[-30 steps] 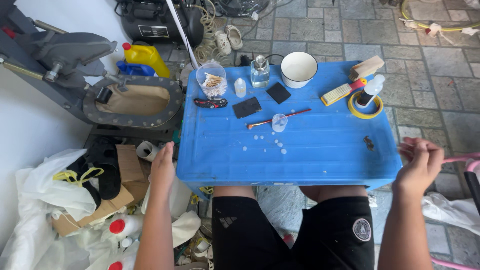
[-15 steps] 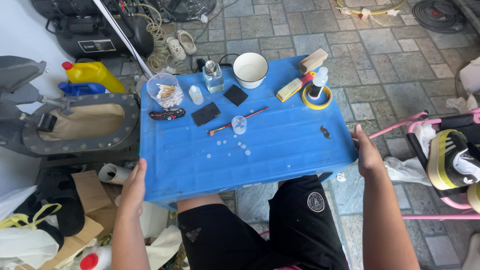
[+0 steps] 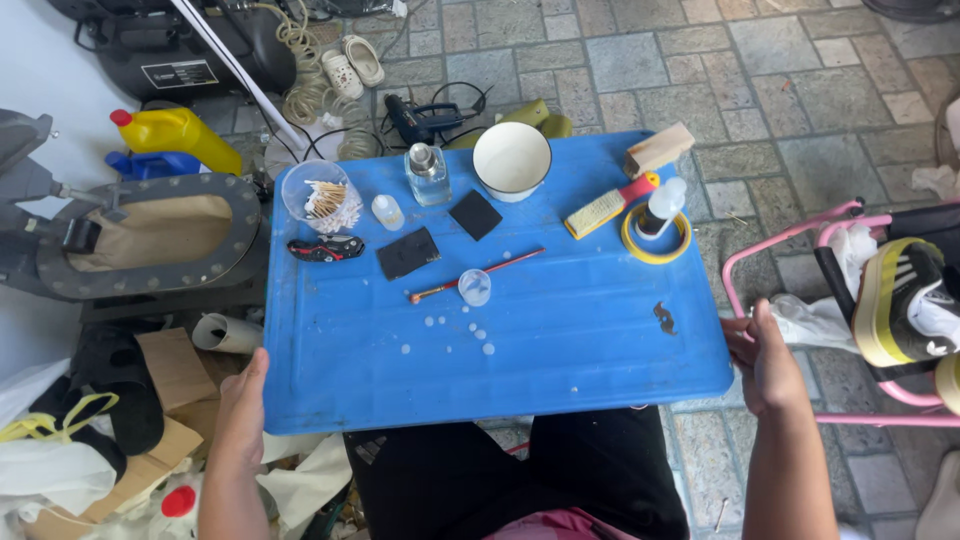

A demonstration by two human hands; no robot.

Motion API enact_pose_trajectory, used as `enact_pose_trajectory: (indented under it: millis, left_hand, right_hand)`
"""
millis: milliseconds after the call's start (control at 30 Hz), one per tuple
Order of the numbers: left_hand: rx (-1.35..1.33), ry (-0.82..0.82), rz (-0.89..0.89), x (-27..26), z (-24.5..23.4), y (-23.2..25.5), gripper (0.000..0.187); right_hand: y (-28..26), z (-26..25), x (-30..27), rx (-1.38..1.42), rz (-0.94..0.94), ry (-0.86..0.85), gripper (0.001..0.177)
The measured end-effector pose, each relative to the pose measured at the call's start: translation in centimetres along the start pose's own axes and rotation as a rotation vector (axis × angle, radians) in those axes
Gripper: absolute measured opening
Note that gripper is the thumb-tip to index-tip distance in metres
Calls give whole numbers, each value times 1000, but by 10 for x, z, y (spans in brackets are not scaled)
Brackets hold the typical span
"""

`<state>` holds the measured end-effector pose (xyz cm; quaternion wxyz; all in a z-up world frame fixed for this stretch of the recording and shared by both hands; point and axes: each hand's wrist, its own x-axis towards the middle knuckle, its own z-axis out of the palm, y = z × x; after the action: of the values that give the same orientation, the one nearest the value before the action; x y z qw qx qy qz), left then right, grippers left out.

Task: The person pours white paint into a small cup, then uses a paintbrush to apply white paint along the midsole of a black sneaker with yellow tape masking. The person repeatedly dips the brush and paints the exposed midsole area.

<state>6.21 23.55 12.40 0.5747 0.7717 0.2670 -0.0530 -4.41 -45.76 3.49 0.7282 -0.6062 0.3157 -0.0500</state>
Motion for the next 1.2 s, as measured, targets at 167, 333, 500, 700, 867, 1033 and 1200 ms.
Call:
enact_pose_trajectory:
  millis: [167,333,500,700,867,1033,1200]
  left_hand:
    - [-41,-8,-67,-15,6,1,74]
    - [70,-28,97,-37,11,-4,75]
    - [89,12,-58,-37,12,3,75]
    - [385,185,57,-34,13,19,71]
    - [388,284,750,-35,45,55,50]
    - [289,-47,899,-16,68,106,45]
    - [309,-155,963,-19,77,132,42]
  right_hand:
    - [0,-13,-3,-46,26,49,68]
    - [-22,-7,-8,-209,-49,45,58]
    - [-44,37,-54,-748,-489,351,40]
    - [-97,120,-38,-689,-940,291,49]
    - [-111,153,-4,-1006,-1046,419,51]
    - [-93,158,15,-1054,-915,508,42]
    - [-97,171,14,-1103,-944,556,41]
